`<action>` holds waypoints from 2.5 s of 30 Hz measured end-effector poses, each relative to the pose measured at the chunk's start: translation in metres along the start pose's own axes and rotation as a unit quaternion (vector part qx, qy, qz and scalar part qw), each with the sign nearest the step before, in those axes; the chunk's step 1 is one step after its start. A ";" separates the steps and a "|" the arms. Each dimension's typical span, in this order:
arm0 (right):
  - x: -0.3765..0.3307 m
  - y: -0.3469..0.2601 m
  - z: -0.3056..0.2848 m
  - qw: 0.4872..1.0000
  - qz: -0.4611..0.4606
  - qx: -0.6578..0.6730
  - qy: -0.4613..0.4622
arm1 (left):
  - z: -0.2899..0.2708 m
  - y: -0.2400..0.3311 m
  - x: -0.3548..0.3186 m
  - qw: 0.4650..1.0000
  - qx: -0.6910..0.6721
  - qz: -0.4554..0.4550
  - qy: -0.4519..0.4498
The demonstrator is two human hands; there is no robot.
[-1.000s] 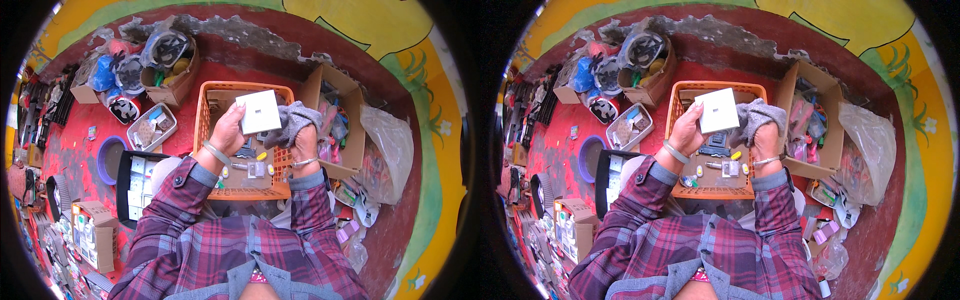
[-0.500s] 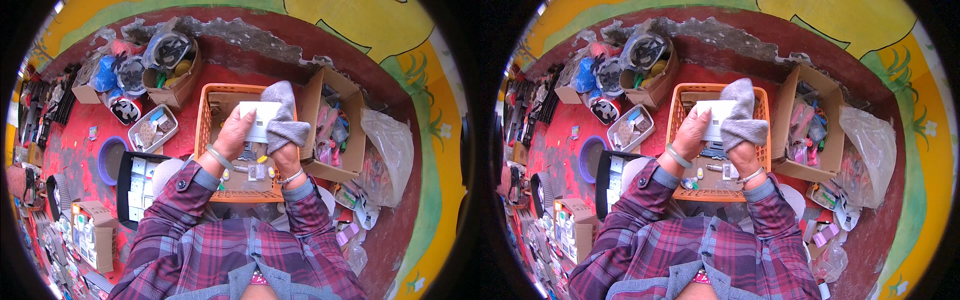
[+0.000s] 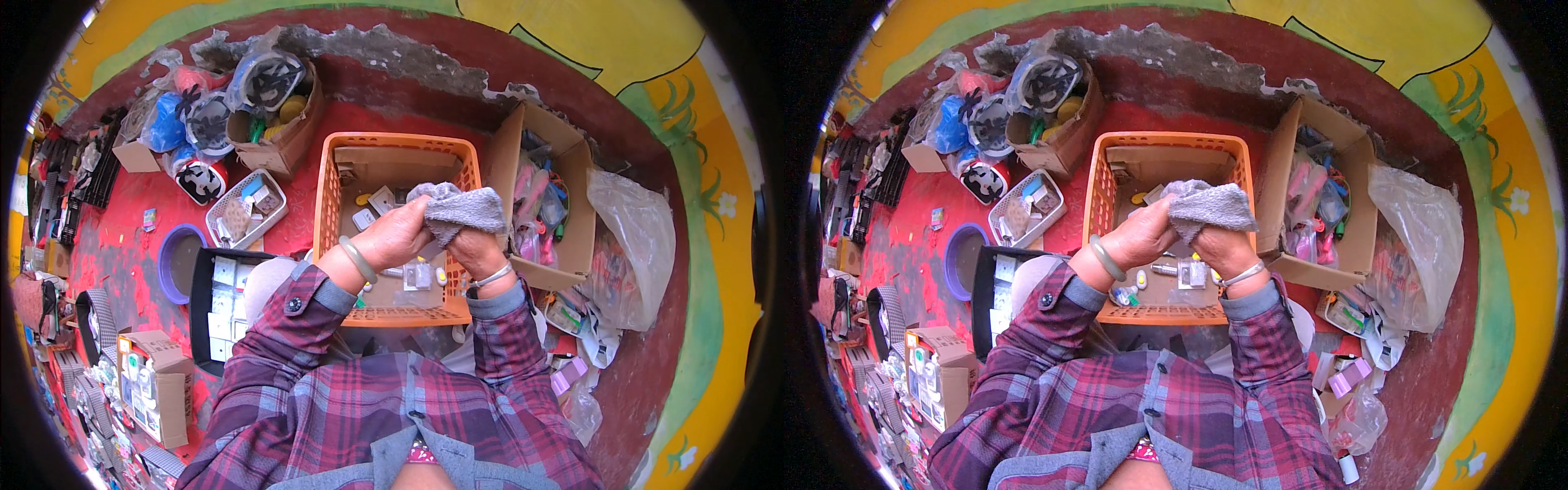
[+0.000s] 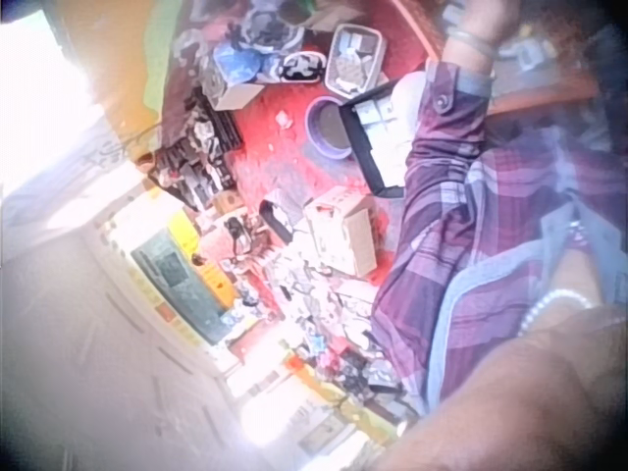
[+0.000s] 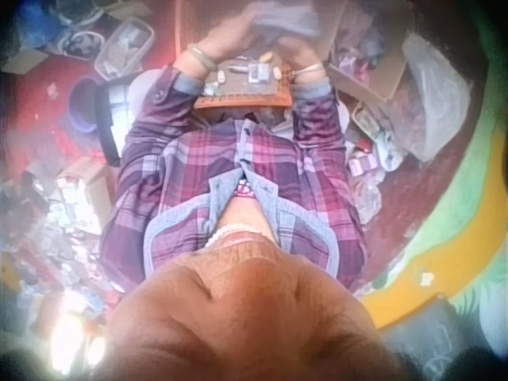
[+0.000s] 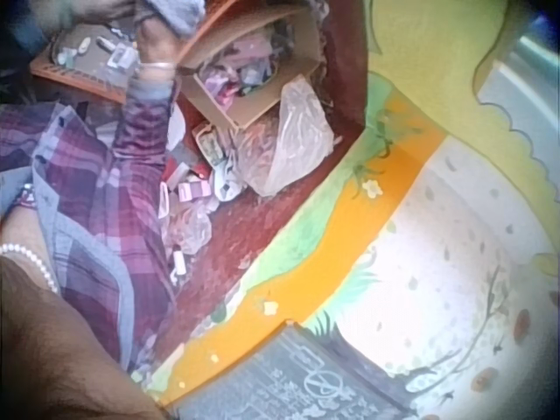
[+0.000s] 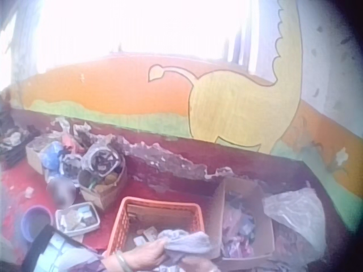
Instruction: The person picks up several white and black square plastic electronic components and wipes them with a cloth.
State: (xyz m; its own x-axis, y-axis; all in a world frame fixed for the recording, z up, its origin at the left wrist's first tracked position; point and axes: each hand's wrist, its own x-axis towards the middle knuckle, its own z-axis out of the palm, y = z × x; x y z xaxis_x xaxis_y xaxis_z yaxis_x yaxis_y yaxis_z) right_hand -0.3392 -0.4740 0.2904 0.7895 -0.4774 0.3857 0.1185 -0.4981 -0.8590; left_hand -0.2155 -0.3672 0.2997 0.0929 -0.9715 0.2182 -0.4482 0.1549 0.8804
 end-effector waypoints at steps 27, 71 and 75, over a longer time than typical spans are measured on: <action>-0.011 0.025 0.012 0.991 0.007 0.000 0.131 | 0.002 -0.023 0.013 0.856 -0.454 -0.081 0.235; 0.009 0.025 -0.025 0.780 0.187 0.557 0.214 | -0.006 -0.001 0.009 0.688 -0.710 -0.133 0.066; 0.005 0.015 -0.022 0.696 0.163 0.699 -0.032 | -0.009 0.001 0.008 0.679 -0.721 -0.117 0.077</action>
State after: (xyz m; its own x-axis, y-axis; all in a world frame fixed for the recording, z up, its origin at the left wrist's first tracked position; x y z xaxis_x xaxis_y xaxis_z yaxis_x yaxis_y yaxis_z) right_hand -0.3467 -0.5000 0.2865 0.9320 -0.3435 0.1157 0.3601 0.8414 -0.4029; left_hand -0.2078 -0.3735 0.3064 0.1533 -0.9867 -0.0546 0.9205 0.1225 0.3711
